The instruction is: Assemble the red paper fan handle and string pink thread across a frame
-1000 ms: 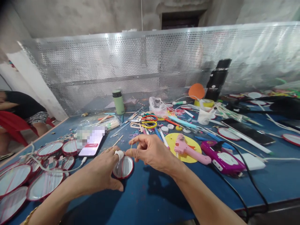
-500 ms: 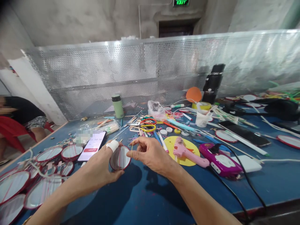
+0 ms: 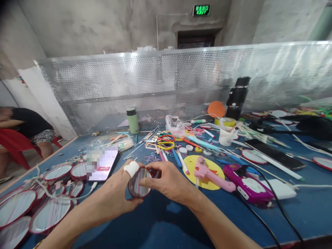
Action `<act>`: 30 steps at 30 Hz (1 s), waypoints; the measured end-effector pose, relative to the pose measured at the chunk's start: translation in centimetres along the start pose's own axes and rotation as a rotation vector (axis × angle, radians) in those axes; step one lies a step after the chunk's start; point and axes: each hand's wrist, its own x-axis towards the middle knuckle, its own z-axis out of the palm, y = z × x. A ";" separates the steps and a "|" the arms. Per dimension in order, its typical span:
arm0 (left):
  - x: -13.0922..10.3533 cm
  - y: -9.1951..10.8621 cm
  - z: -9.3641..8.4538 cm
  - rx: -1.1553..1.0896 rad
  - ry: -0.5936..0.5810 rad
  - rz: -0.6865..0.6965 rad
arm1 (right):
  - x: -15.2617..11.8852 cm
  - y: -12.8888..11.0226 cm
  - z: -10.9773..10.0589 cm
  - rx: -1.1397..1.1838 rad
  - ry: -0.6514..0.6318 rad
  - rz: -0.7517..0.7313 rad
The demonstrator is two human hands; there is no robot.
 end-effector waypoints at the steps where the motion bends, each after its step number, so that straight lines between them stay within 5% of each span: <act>1: 0.0 0.1 -0.1 0.006 -0.007 0.003 | 0.0 0.1 0.0 -0.011 0.000 0.003; 16: 0.0 0.1 0.0 -0.029 -0.047 -0.017 | 0.1 0.2 0.6 -0.054 -0.005 -0.003; 30: 0.0 -0.4 0.5 -0.007 0.045 0.025 | 0.1 0.6 0.6 0.048 -0.014 0.003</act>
